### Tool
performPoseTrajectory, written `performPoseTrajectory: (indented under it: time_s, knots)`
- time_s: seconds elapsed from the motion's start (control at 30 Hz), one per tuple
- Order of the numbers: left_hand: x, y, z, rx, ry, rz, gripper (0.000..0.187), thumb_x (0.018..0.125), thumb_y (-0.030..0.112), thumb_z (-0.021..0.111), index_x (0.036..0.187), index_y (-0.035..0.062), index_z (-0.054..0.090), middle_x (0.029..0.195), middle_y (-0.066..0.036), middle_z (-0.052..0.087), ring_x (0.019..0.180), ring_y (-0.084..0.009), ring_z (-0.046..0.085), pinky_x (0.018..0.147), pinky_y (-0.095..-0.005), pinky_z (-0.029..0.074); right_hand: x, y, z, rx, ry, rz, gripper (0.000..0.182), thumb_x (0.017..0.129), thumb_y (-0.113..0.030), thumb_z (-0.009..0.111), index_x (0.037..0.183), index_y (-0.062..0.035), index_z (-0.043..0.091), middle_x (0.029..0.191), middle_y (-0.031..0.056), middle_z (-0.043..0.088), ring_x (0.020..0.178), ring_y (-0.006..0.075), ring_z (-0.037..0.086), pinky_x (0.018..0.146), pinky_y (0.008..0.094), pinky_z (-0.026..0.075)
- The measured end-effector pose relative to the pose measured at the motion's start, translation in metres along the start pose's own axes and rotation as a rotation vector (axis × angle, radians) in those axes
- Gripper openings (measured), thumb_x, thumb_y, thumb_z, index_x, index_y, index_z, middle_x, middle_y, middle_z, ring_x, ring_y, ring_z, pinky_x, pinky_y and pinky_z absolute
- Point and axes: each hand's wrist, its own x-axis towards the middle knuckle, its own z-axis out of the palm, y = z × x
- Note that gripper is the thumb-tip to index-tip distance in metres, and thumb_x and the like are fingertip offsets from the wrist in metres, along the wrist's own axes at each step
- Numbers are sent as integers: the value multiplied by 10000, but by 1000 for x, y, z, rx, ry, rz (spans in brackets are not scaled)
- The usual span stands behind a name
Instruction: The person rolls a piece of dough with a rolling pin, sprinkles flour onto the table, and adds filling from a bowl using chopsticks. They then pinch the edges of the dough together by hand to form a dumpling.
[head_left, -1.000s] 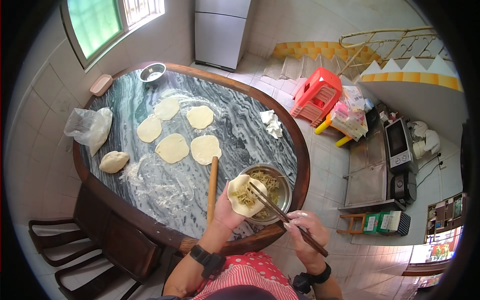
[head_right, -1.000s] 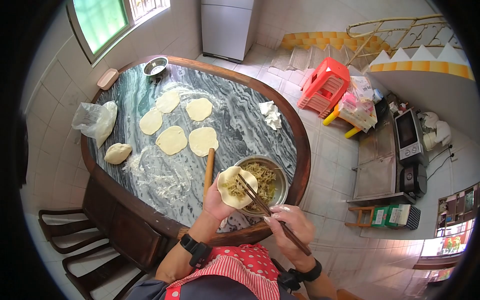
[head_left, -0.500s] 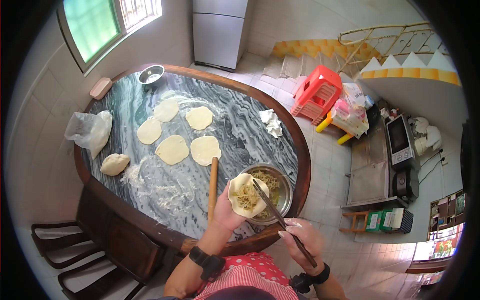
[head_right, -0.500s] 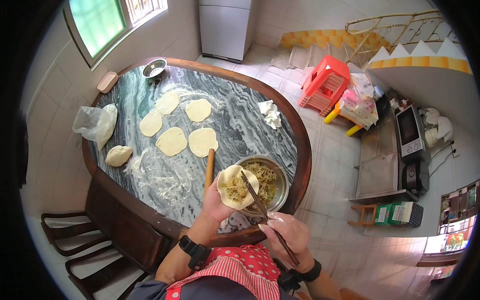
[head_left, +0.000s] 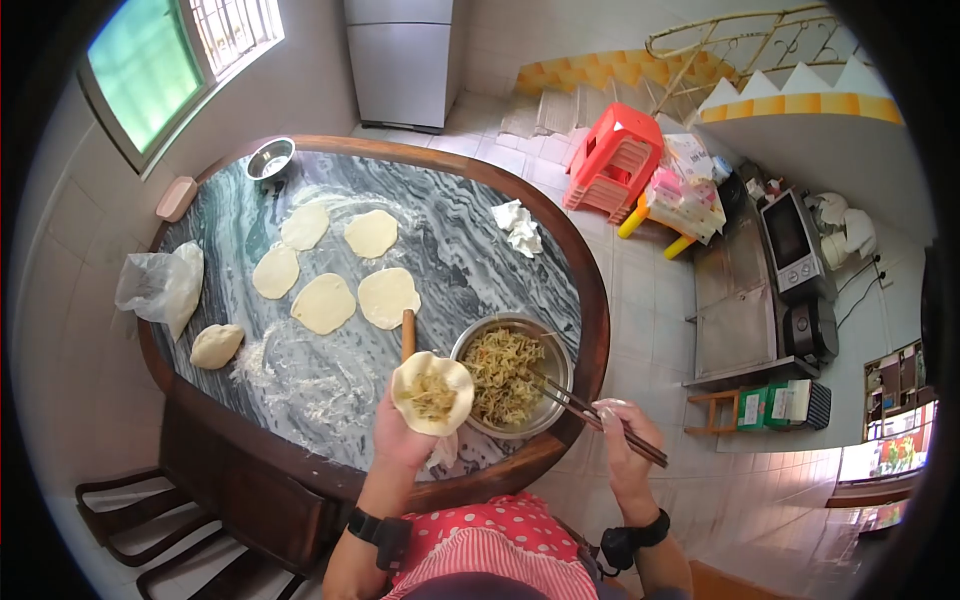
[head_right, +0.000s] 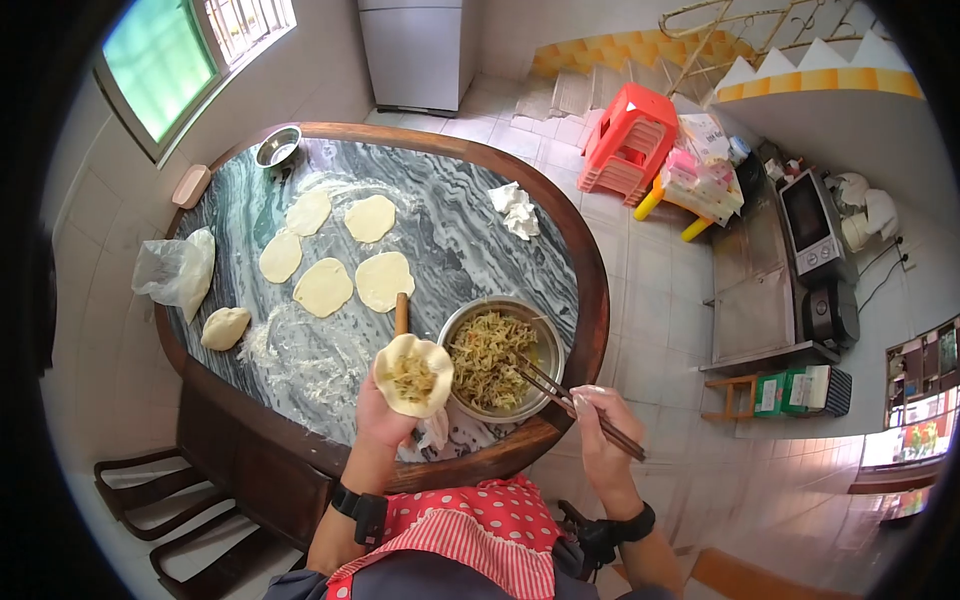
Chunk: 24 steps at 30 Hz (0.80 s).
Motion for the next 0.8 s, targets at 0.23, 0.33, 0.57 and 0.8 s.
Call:
performPoseTrajectory:
  time_s: [0.23,0.33,0.57,0.8]
  knots:
    - [-14,14,-4,80,17,70,428,1031,331,426,1292,18,560,1294,-160,598,1212,-348,558,1053,-528,435,-8,63,4,259,-40,420,239,1013,-151,551,1058,67,638,997,121,672,906,206,705,727,291,601]
    - [-18,12,2,73,11,61,433,1034,332,416,1299,17,553,1298,-163,594,1223,-353,552,1060,-529,430,-14,67,1,285,-86,518,226,1008,-148,559,1067,55,640,1009,125,677,916,215,710,705,288,602]
    - [-18,4,0,8,-4,10,481,1046,390,394,1320,20,532,1325,-166,574,1225,-349,544,1077,-526,411,-16,75,-3,-109,-326,115,182,995,-123,569,1028,29,664,937,105,694,879,209,705,702,299,594]
    - [-15,3,-11,-23,-39,-45,472,1038,361,411,1330,14,543,1371,-175,560,1275,-364,518,1112,-548,368,-15,106,17,273,153,480,341,1018,-262,562,930,58,641,850,161,691,719,209,699,671,317,603]
